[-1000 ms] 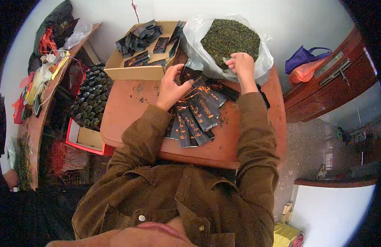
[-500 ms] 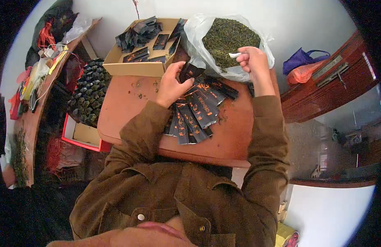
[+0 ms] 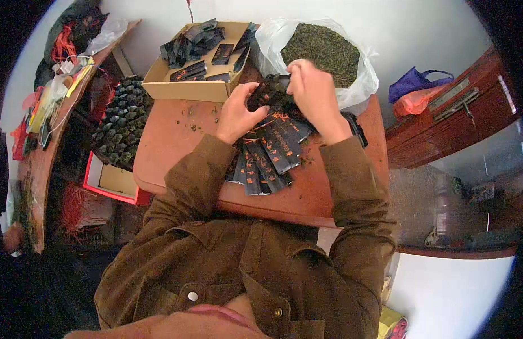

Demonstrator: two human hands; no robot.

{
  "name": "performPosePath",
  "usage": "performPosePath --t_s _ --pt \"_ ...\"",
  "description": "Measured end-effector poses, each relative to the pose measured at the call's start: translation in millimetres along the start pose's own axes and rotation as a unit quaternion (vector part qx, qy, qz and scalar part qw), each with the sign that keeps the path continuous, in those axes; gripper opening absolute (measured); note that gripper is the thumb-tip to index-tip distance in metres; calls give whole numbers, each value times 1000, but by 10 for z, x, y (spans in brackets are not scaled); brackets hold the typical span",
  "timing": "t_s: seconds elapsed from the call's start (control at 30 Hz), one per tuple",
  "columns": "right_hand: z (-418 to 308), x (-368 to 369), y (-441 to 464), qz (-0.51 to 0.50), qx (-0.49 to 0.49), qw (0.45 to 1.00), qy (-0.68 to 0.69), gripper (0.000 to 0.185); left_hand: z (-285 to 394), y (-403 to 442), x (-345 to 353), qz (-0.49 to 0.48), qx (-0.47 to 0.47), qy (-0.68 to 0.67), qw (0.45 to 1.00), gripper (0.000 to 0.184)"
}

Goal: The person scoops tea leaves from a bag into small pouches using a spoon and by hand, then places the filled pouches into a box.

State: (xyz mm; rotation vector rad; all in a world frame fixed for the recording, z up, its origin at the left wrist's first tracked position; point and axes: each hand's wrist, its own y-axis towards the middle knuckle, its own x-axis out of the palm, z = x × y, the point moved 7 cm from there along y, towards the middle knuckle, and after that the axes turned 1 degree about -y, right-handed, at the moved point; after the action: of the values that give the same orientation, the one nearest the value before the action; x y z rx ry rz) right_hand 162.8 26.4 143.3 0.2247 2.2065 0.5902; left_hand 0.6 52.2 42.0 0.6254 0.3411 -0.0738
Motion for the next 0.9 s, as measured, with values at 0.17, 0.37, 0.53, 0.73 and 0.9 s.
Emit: performPosePath --t_s 0.17,0.37,0.53,0.73,0.9 --pt "-213 -152 -72 31 -79 995 -45 20 -32 0 -11 14 4 -4 1000 50" --pt "484 -623 187 81 55 991 -90 30 -19 9 -6 14 2 -12 1000 47" --pt "1149 -265 299 -77 146 982 -95 31 11 5 14 9 19 -17 1000 47" --pt "1234 179 168 52 240 968 61 31 -31 11 43 -6 6 -22 1000 49" --pt "1398 261 113 104 250 949 162 27 -37 13 40 4 13 -12 1000 49"
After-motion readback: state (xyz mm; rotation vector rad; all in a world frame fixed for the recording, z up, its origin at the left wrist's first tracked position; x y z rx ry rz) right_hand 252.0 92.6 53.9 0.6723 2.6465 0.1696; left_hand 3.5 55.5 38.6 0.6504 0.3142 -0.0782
